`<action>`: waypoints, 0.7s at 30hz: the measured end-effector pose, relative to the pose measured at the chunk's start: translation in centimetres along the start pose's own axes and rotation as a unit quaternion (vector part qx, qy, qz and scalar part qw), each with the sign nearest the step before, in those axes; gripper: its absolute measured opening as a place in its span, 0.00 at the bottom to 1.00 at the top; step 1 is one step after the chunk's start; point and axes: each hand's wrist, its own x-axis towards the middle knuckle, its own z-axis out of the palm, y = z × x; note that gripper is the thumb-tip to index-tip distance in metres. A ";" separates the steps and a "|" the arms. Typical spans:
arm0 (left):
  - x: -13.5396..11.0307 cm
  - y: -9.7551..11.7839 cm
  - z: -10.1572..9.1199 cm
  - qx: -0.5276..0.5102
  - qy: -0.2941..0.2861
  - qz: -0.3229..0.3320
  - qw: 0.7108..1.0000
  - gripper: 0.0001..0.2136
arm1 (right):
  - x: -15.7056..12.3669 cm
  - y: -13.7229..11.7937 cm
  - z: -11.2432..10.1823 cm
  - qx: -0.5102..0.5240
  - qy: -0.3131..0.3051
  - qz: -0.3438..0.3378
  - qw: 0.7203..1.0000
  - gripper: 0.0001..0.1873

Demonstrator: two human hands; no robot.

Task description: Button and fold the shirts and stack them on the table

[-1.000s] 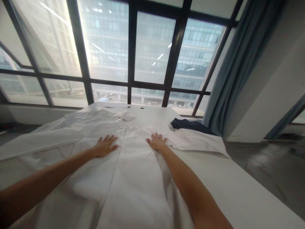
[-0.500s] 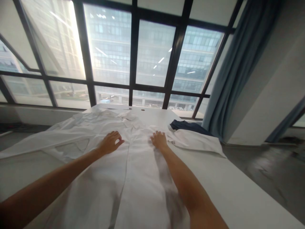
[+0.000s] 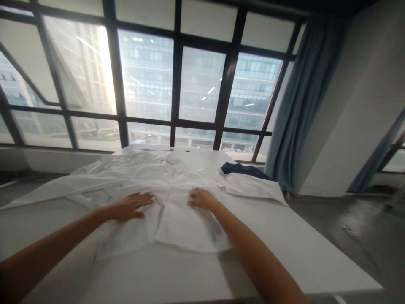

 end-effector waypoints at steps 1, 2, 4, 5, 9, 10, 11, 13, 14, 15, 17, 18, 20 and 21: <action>0.2 -0.2 -0.1 0.024 0.027 -0.027 0.999 0.24 | 0.2 0.2 0.4 -0.021 0.024 0.016 0.999 0.16; 0.3 -0.3 -0.3 0.043 0.059 -0.050 0.996 0.21 | 0.3 0.5 0.6 -0.033 0.045 0.027 0.998 0.15; -0.1 -0.3 -0.9 0.053 0.102 -0.073 0.991 0.14 | -0.1 1.5 0.8 -0.015 0.080 0.031 0.996 0.15; -0.7 -0.2 -1.2 0.040 0.099 -0.073 0.992 0.11 | -0.6 2.2 0.6 0.012 0.092 0.026 0.995 0.15; -4.7 -0.9 -2.2 -0.087 0.001 -0.008 0.996 0.11 | -4.2 6.3 -0.9 0.123 0.046 0.031 0.991 0.18; -5.8 -1.3 -2.2 -0.115 -0.013 0.008 0.993 0.13 | -5.3 7.3 -1.3 0.148 0.012 0.029 0.988 0.20; -6.8 -1.8 -2.2 -0.134 -0.023 0.018 0.991 0.16 | -6.3 8.1 -1.6 0.171 -0.017 0.023 0.985 0.24; -8.1 -2.7 -2.0 -0.148 -0.038 0.015 0.988 0.19 | -7.8 9.1 -2.1 0.202 -0.065 0.013 0.977 0.32; -8.4 -3.0 -1.8 -0.149 -0.039 0.007 0.988 0.20 | -8.3 9.2 -2.3 0.209 -0.085 0.014 0.974 0.36; -8.5 -3.2 -1.7 -0.152 -0.034 0.000 0.988 0.19 | -8.7 9.1 -2.6 0.213 -0.104 0.020 0.971 0.39; -8.2 -3.1 -1.3 -0.165 -0.011 -0.018 0.986 0.17 | -9.1 8.2 -3.1 0.216 -0.141 0.039 0.965 0.41; -8.0 -2.9 -1.2 -0.175 0.001 -0.026 0.984 0.16 | -9.2 7.5 -3.4 0.217 -0.153 0.044 0.963 0.41; -7.6 -2.4 -1.3 -0.194 0.023 -0.031 0.980 0.15 | -9.3 6.1 -4.2 0.220 -0.163 0.045 0.961 0.36; -7.5 -2.3 -1.5 -0.206 0.031 -0.032 0.977 0.15 | -9.3 5.5 -4.7 0.222 -0.162 0.037 0.961 0.31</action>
